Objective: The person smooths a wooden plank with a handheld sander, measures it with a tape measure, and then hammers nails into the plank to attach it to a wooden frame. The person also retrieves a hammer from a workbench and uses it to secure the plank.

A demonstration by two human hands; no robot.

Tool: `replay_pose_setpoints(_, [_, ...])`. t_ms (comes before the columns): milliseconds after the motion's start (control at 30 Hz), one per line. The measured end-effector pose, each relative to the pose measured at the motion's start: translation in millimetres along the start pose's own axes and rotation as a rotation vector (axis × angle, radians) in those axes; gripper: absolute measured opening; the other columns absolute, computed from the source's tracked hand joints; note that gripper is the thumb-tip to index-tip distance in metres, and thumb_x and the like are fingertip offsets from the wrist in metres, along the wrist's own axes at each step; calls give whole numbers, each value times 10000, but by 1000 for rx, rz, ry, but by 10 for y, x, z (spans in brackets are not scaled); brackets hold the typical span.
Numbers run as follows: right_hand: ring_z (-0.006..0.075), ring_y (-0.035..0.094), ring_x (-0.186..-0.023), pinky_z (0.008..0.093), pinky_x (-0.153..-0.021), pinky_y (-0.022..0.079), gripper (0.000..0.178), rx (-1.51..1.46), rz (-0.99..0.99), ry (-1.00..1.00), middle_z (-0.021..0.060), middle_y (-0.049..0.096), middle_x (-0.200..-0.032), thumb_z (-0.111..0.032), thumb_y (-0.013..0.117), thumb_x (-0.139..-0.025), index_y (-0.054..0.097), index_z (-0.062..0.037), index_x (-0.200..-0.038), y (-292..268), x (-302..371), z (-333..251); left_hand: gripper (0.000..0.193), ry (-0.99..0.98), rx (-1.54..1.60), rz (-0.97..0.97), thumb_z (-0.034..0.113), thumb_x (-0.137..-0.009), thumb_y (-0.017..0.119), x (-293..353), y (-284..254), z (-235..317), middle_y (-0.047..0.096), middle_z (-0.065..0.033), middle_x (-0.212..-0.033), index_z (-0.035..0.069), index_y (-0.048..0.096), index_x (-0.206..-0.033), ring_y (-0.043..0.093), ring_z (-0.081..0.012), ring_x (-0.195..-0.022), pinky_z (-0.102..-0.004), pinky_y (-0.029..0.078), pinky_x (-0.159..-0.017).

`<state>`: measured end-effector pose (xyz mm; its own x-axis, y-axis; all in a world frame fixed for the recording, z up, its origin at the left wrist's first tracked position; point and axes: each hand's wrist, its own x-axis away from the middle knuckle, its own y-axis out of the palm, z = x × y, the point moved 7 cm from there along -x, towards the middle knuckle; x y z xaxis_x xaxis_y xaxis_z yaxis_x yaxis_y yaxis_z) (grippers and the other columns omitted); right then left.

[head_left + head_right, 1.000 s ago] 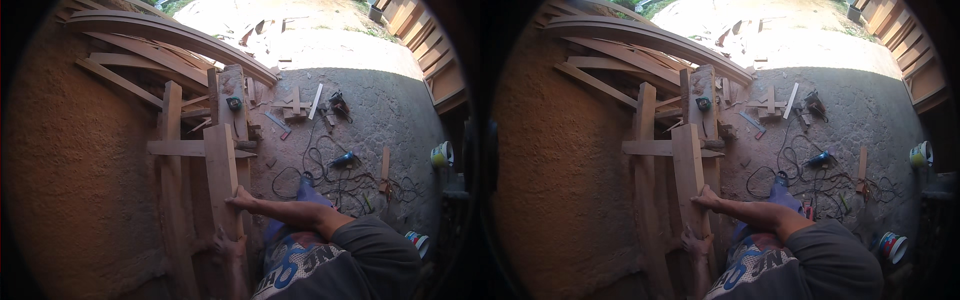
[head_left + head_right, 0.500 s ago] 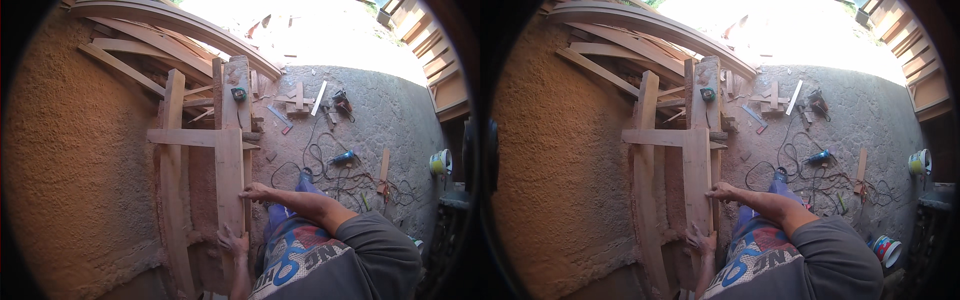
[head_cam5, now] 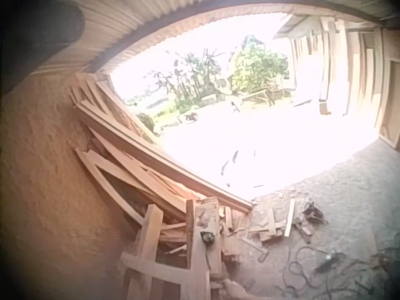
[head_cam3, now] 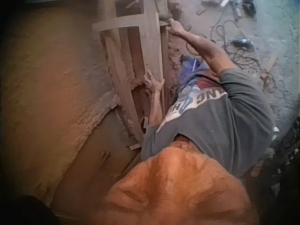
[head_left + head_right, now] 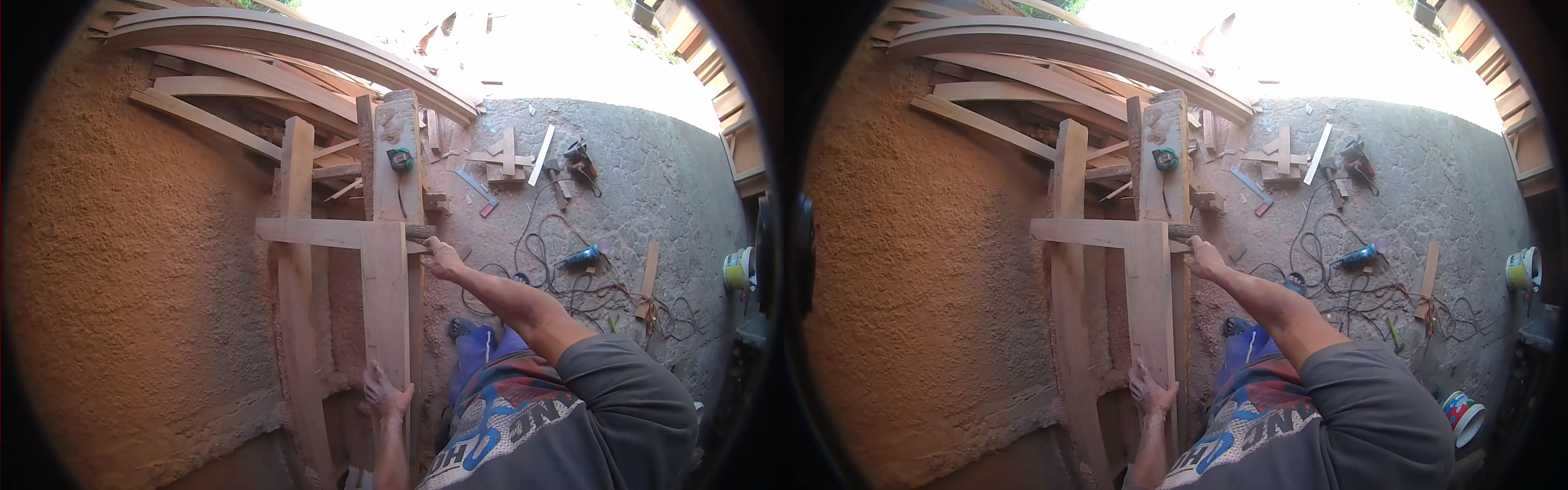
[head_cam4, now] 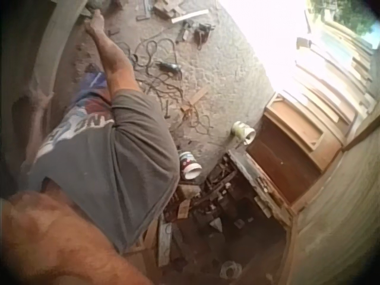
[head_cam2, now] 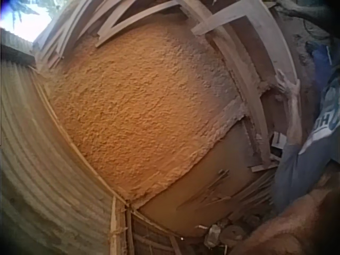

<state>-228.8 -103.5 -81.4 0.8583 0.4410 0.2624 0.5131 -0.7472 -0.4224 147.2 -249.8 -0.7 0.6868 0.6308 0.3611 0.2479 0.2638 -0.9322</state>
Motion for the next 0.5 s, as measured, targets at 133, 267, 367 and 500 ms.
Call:
replay_pose_setpoints(133, [419, 678, -1071, 493, -911, 522, 288, -71, 66, 68, 242, 710, -1036, -197, 714, -903, 601, -58, -1128, -33, -247, 240, 1267, -11, -36, 18, 441, -673, 875, 74, 56, -67, 205, -313, -1587, 194, 125, -1664, 277, -528, -1417, -645, 274, -1158])
replay_pose_setpoints(267, [423, 673, -1085, 492, -902, 525, 275, -63, 23, 83, 239, 712, -1062, -202, 717, -907, 604, -60, -1114, -33, -285, 203, 1257, -20, -19, 2, 439, -674, 874, 104, 84, -101, 201, -315, -1590, 199, 136, -1663, 273, -527, -1419, -648, 277, -1153])
replay_pose_setpoints(367, [422, 673, -1085, 489, -898, 527, 270, -61, 0, 83, 236, 713, -1066, -199, 722, -907, 610, -60, -1111, -104, -343, 217, 1243, -13, -6, 7, 431, -678, 871, 75, 77, -37, 189, -315, -1596, 194, 149, -1661, 260, -527, -1426, -647, 269, -1156])
replay_pose_setpoints(500, [410, 682, -1073, 481, -889, 536, 261, 39, -1, 29, 235, 716, -1063, -177, 725, -895, 622, -57, -1102, -231, -534, 164, 1279, -9, -29, 33, 408, -668, 873, -82, 64, 43, 166, -297, -1611, 215, 104, -1672, 261, -523, -1426, -634, 253, -1163])
